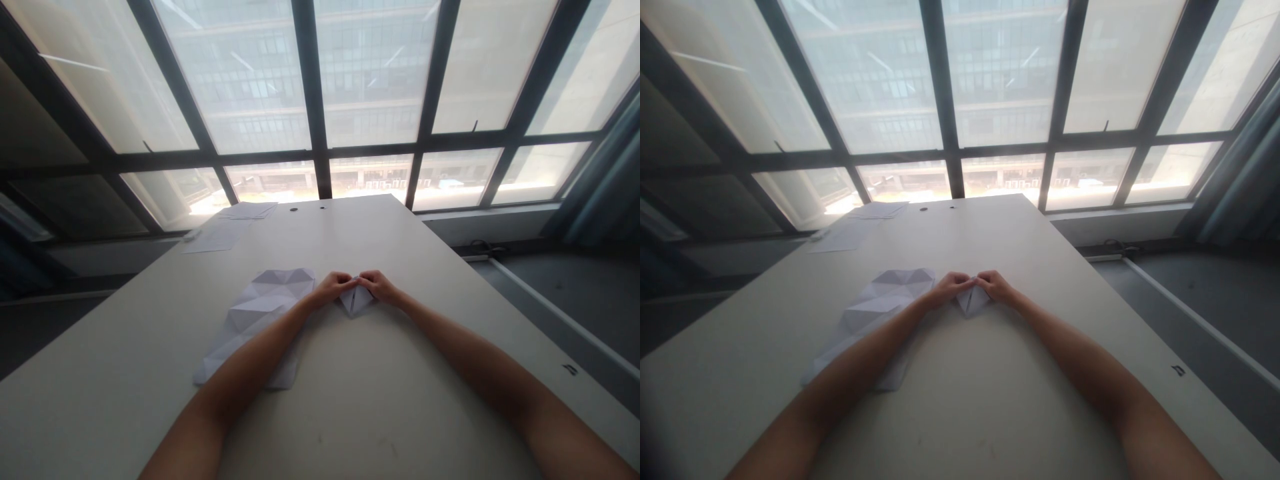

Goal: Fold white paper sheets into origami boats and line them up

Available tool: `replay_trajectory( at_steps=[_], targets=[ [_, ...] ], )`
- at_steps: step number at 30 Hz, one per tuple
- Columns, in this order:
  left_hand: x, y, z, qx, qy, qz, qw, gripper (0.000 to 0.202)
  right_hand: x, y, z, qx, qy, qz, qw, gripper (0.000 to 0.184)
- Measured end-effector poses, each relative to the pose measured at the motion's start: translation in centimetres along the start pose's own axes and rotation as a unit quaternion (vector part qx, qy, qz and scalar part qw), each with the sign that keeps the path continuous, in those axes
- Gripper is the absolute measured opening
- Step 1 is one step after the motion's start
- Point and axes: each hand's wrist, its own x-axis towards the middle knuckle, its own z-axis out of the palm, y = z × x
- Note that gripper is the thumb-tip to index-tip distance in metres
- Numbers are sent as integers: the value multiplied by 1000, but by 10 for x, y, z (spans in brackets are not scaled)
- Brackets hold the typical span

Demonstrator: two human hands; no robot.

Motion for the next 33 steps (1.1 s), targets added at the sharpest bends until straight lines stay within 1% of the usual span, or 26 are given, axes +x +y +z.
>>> replay_trajectory(
  at_steps=[6, 9, 15, 19, 22, 26, 33],
  targets=[
    [3, -8, 1, -40, 14, -35, 998, 65, 0, 2, 1, -10, -9, 2, 1000, 47],
    [4, -11, 2, -48, 16, -42, 998, 67, -1, 2, 1, -14, -17, 3, 1000, 46],
    [3, -8, 1, -14, 27, -16, 999, 60, -1, 1, -1, -35, -17, -5, 999, 45],
    [1, -4, -1, -3, 20, 0, 1000, 55, -1, -1, -3, -42, -18, -15, 999, 45],
    [0, -2, -1, -1, 22, -6, 1000, 56, -3, -3, -2, -35, -1, -15, 999, 45],
    [0, -1, 1, -7, 44, -11, 999, 59, -4, -5, -1, -11, 27, -4, 1000, 47],
    [0, 0, 5, -10, 78, 3, 997, 59, -4, -13, -1, 1, 46, 19, 999, 50]
  ],
)
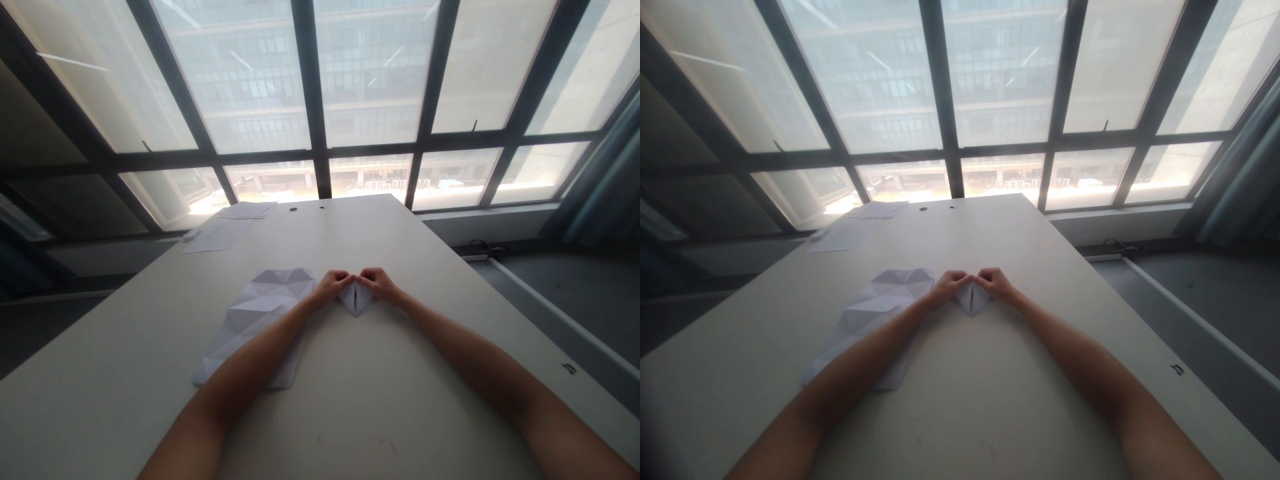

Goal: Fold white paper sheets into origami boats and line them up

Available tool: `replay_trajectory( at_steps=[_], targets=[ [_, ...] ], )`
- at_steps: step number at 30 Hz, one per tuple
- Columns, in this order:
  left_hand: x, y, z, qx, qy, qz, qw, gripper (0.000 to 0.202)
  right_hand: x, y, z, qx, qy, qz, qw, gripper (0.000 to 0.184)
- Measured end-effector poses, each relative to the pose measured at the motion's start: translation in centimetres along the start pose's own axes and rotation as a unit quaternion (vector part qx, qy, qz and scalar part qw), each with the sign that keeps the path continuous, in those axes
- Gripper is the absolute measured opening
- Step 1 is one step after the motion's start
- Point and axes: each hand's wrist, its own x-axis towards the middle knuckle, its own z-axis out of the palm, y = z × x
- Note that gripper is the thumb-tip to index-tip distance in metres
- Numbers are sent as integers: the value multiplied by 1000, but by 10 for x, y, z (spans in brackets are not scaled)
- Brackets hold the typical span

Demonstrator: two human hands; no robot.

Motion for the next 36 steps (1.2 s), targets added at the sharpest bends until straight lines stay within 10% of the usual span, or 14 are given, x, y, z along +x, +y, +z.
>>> replay_trajectory(
  at_steps=[36],
  targets=[
    [-1, 4, 7, -34, 80, -8, 996, 57, -1, -4, -1, 35, 38, 10, 999, 38]
  ],
)
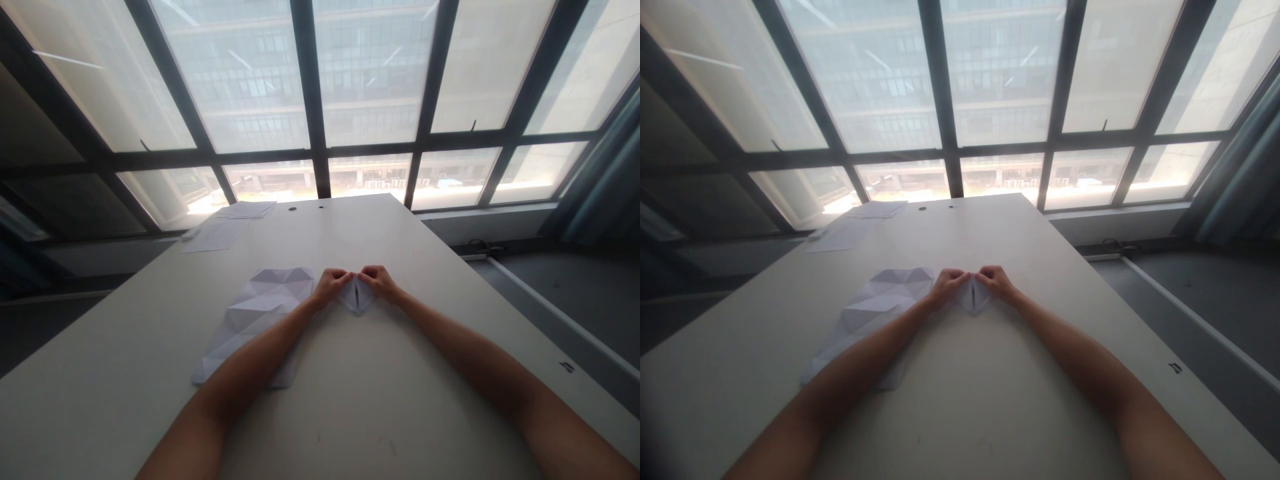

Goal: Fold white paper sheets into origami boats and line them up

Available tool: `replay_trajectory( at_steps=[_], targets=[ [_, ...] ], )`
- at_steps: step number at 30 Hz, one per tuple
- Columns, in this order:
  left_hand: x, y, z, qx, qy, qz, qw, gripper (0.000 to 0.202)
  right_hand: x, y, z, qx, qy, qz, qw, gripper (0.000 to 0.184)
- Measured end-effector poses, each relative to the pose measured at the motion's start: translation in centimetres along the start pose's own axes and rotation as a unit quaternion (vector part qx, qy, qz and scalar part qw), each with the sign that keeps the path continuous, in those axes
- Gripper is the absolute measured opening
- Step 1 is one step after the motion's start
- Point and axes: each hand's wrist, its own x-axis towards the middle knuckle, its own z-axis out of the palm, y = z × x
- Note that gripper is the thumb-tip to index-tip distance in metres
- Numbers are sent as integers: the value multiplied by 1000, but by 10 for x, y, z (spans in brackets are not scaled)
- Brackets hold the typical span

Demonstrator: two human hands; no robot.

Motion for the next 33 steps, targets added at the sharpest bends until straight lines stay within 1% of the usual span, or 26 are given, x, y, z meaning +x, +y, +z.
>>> replay_trajectory(
  at_steps=[8, 15, 17, 23, 28, 33],
  targets=[
    [-1, 5, -1, -10, 2, 0, 1000, 59, 1, -1, 0, 13, 7, 4, 1000, 38],
    [1, -1, -4, -19, -1, 6, 1000, 56, 1, 3, -1, 30, 19, 12, 999, 36],
    [2, -3, -6, -28, 13, 6, 1000, 54, 2, 5, -3, 36, 37, 16, 999, 35],
    [8, -7, -10, -55, 92, -5, 994, 53, 7, 12, -5, 43, 126, 23, 991, 36],
    [11, -12, -10, -67, 127, 9, 990, 52, 10, 16, -5, 47, 170, 26, 984, 39],
    [14, -17, -10, -85, 158, 22, 983, 49, 12, 21, -5, 61, 213, 6, 975, 40]
  ],
)
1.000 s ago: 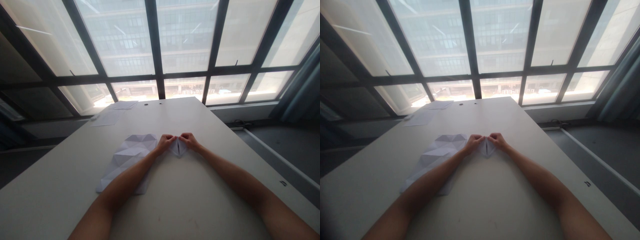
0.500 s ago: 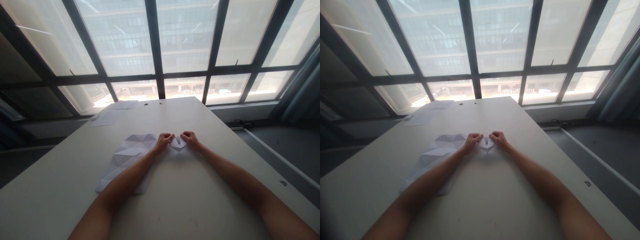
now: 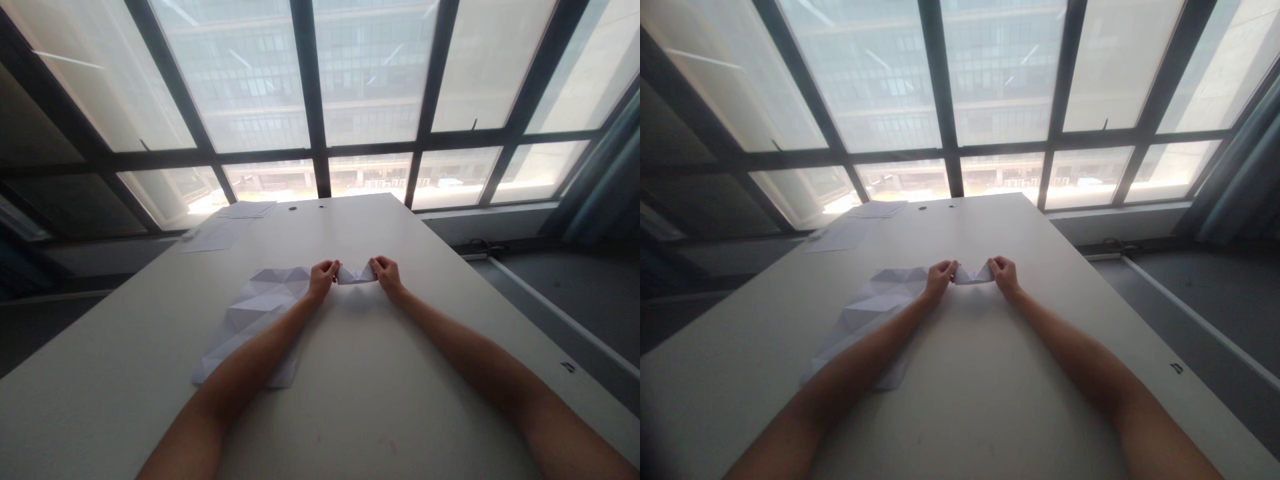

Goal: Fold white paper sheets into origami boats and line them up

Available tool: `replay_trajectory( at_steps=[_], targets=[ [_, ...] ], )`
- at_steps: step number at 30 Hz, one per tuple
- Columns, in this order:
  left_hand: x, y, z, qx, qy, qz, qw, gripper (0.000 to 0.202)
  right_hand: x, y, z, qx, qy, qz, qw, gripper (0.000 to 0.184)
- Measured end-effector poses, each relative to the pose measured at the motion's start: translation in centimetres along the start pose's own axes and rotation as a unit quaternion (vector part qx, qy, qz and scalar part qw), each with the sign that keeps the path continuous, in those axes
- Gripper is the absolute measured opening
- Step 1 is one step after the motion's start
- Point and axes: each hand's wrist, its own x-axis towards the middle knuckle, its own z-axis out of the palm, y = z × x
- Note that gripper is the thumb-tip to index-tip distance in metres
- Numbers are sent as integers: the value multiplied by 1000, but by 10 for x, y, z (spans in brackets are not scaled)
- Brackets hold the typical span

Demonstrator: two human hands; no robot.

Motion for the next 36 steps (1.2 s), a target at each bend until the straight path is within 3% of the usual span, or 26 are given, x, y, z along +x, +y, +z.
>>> replay_trajectory(
  at_steps=[10, 18, 24, 30, 32, 36],
  targets=[
    [6, -8, -3, -22, 48, 16, 998, 37, 11, 12, -5, 1, 105, -26, 994, 38],
    [6, -15, 3, -135, 50, -66, 987, 27, 14, 20, -2, 37, 143, 16, 989, 34],
    [3, -13, 4, -190, 8, -108, 976, 37, 11, 19, 0, 44, 128, 57, 989, 33],
    [-3, -7, 7, -208, -70, -126, 967, 81, 7, 16, 4, 40, 96, 15, 994, 35],
    [-5, -5, 7, -217, -82, -132, 964, 78, 3, 13, 7, 62, 66, -2, 996, 35],
    [-4, -5, 4, -229, -112, -117, 960, 45, -3, 7, 13, 99, -7, -15, 995, 37]
  ],
)
